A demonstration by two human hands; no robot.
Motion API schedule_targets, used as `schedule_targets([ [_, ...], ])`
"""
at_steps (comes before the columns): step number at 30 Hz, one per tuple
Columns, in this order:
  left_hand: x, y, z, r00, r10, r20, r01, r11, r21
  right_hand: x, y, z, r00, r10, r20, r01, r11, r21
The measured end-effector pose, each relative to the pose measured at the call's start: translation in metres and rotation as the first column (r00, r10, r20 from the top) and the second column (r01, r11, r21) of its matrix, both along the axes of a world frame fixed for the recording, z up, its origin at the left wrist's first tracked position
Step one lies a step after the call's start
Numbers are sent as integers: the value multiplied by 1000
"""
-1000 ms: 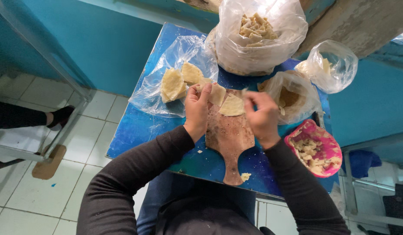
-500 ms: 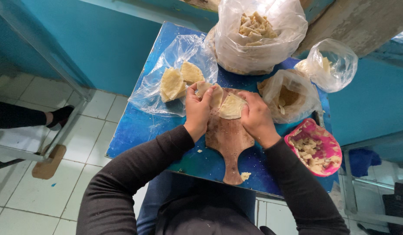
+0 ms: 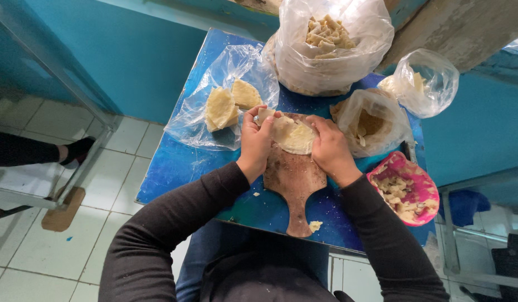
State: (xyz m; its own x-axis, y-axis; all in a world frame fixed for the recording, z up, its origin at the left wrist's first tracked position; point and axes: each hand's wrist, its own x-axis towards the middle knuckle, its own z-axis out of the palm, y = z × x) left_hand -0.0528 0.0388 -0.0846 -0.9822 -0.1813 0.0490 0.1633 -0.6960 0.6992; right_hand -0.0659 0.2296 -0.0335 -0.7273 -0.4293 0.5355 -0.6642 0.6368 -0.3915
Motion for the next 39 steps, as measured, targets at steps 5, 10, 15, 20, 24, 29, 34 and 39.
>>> schedule_targets([
  [5, -1, 2, -2, 998, -7, 67, 13, 996, -88, 3, 1, 3, 995, -39, 87, 39, 999, -6],
  [10, 5, 1, 3, 973, -229, -18, 229, 972, 45, 16, -6, 11, 981, -92, 168, 115, 984, -134],
  [15, 9, 6, 8, 950, -264, -168, 264, 964, -24, 15, -10, 19, 603, 445, 661, 228, 698, -678],
  [20, 9, 9, 7, 929, -232, -288, 209, 972, -108, 15, -7, 16, 585, 438, 682, 272, 686, -675],
  [24, 10, 9, 5, 937, -225, -267, 176, 965, -194, 13, -4, 9, 707, 300, 641, 222, 766, -604],
  [29, 12, 6, 6, 970, -182, -164, 100, 906, -412, 13, -2, 14, 777, 239, 582, 129, 845, -519],
  [34, 19, 4, 8, 947, -183, -265, -56, 716, -696, 31, -12, 32, 871, 199, 450, 23, 897, -441],
  [39, 25, 5, 13, 977, -37, -211, -164, 506, -846, 51, -15, 53, 946, 105, 306, -77, 992, -102],
])
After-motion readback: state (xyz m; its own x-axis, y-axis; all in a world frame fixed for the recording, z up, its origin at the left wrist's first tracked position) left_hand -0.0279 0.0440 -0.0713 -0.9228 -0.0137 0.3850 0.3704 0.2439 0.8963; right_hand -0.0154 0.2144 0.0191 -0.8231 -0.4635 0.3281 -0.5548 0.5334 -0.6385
